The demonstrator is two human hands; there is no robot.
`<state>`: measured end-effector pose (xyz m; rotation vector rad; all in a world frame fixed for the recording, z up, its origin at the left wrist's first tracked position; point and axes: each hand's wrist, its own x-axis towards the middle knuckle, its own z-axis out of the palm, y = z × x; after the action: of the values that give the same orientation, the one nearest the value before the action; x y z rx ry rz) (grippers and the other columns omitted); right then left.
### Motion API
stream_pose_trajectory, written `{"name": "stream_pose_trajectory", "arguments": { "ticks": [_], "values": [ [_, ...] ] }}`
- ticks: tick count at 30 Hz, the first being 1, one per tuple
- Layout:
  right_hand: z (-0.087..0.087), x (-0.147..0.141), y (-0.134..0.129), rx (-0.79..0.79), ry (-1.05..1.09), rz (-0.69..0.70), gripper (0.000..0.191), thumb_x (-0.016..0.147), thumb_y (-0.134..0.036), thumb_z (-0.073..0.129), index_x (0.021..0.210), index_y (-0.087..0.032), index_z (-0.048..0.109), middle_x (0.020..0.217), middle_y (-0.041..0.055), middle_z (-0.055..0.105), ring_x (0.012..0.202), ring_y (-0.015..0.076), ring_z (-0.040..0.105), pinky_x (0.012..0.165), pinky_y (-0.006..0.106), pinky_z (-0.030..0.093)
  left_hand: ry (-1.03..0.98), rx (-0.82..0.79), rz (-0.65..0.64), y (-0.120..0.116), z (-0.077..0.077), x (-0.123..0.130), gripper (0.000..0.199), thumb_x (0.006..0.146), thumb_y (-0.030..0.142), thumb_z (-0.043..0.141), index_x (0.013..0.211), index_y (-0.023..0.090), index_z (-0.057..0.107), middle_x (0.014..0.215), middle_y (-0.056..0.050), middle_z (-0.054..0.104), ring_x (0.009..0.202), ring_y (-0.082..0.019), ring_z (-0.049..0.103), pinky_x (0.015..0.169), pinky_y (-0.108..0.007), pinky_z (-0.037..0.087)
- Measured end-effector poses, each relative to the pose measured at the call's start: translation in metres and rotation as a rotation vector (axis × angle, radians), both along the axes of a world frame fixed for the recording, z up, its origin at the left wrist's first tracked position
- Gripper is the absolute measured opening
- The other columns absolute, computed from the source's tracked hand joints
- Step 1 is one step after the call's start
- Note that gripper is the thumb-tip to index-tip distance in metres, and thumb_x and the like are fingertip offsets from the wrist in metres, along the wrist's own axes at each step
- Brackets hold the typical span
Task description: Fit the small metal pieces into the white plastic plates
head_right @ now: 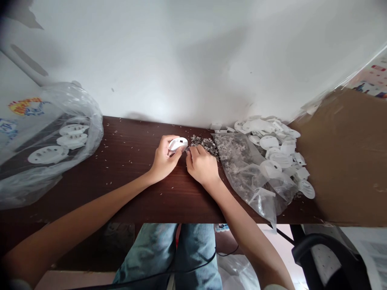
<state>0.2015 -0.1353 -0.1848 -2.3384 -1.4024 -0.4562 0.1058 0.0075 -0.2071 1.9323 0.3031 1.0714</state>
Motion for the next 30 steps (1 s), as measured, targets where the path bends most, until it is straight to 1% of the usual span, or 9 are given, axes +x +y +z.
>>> {"name": "stream_pose_trajectory", "arguments": {
  "ticks": [3, 8, 12, 14, 18, 23, 24, 27, 30],
  "values": [
    [-0.001, -0.001, 0.002, -0.012, -0.042, 0.0, 0.035, 0.113, -0.032, 0.038, 0.105, -0.017, 0.068, 0.1, 0.0091, 0.068, 0.076, 0.0181, 0.059, 0.059, 0.034, 0.025, 0.012, 0.066, 0.031, -0.001, -0.001, 0.0, 0.032, 0.099, 0.032, 0.071, 0.128, 0.024, 0.058, 0.116, -0.006, 0.074, 0.098, -0.017, 0.074, 0.079, -0.026, 0.061],
    [-0.007, -0.001, 0.005, -0.085, -0.137, -0.026, 0.033, 0.112, -0.023, 0.037, 0.102, -0.015, 0.068, 0.098, 0.0113, 0.067, 0.081, 0.0198, 0.062, 0.058, 0.034, 0.025, 0.048, 0.194, 0.045, -0.002, -0.004, 0.0, 0.03, 0.102, 0.028, 0.067, 0.13, 0.024, 0.057, 0.121, -0.007, 0.076, 0.107, -0.02, 0.077, 0.091, -0.032, 0.063],
    [-0.008, -0.003, 0.006, -0.127, -0.205, -0.041, 0.031, 0.11, -0.015, 0.036, 0.11, -0.015, 0.067, 0.102, 0.0127, 0.067, 0.088, 0.0225, 0.063, 0.057, 0.034, 0.028, 0.067, 0.276, 0.03, 0.0, -0.006, 0.0, 0.031, 0.102, 0.024, 0.066, 0.132, 0.025, 0.058, 0.125, -0.008, 0.076, 0.115, -0.023, 0.075, 0.099, -0.036, 0.061],
    [-0.004, -0.006, 0.007, -0.134, -0.204, -0.045, 0.031, 0.11, -0.014, 0.036, 0.113, -0.015, 0.067, 0.104, 0.0133, 0.067, 0.09, 0.0226, 0.063, 0.058, 0.034, 0.031, 0.063, 0.261, 0.028, 0.003, -0.004, 0.002, 0.031, 0.1, 0.025, 0.068, 0.13, 0.025, 0.059, 0.123, -0.008, 0.076, 0.112, -0.023, 0.075, 0.098, -0.037, 0.061],
    [0.007, -0.003, 0.01, -0.071, -0.12, -0.066, 0.032, 0.112, -0.02, 0.037, 0.117, -0.017, 0.068, 0.109, 0.0142, 0.068, 0.093, 0.0227, 0.064, 0.063, 0.031, 0.038, 0.014, 0.002, 0.02, 0.014, 0.002, 0.011, 0.041, 0.093, 0.035, 0.078, 0.127, 0.025, 0.058, 0.115, -0.007, 0.073, 0.098, -0.02, 0.074, 0.085, -0.033, 0.061],
    [0.013, 0.032, 0.004, 0.15, 0.172, -0.176, 0.038, 0.113, -0.036, 0.039, 0.124, -0.017, 0.07, 0.117, 0.0146, 0.07, 0.091, 0.0232, 0.066, 0.073, 0.031, 0.043, -0.073, -0.517, -0.116, 0.025, 0.006, 0.021, 0.056, 0.08, 0.046, 0.087, 0.123, 0.025, 0.057, 0.125, -0.009, 0.068, 0.11, -0.023, 0.071, 0.081, -0.032, 0.063],
    [0.014, 0.041, 0.001, 0.194, 0.237, -0.165, 0.037, 0.112, -0.036, 0.04, 0.118, -0.017, 0.071, 0.113, 0.0136, 0.071, 0.09, 0.0229, 0.065, 0.075, 0.031, 0.043, -0.064, -0.595, -0.134, 0.026, 0.006, 0.022, 0.058, 0.078, 0.046, 0.089, 0.121, 0.025, 0.057, 0.125, -0.009, 0.068, 0.111, -0.024, 0.071, 0.08, -0.032, 0.063],
    [0.015, 0.064, -0.008, 0.229, 0.477, -0.1, 0.045, 0.11, -0.044, 0.04, 0.086, -0.018, 0.068, 0.08, 0.0051, 0.066, 0.075, 0.019, 0.057, 0.069, 0.03, 0.038, -0.015, -0.711, -0.151, 0.026, 0.005, 0.02, 0.058, 0.073, 0.04, 0.091, 0.118, 0.023, 0.058, 0.124, -0.009, 0.069, 0.109, -0.023, 0.071, 0.078, -0.03, 0.063],
    [0.019, 0.072, -0.016, 0.184, 0.681, -0.054, 0.047, 0.104, -0.056, 0.051, 0.079, -0.019, 0.063, 0.072, 0.0006, 0.061, 0.069, 0.0165, 0.051, 0.064, 0.029, 0.034, 0.057, -0.725, -0.162, 0.023, 0.004, 0.018, 0.055, 0.073, 0.034, 0.09, 0.118, 0.022, 0.06, 0.121, -0.011, 0.07, 0.103, -0.021, 0.071, 0.074, -0.03, 0.063]
  ]
}}
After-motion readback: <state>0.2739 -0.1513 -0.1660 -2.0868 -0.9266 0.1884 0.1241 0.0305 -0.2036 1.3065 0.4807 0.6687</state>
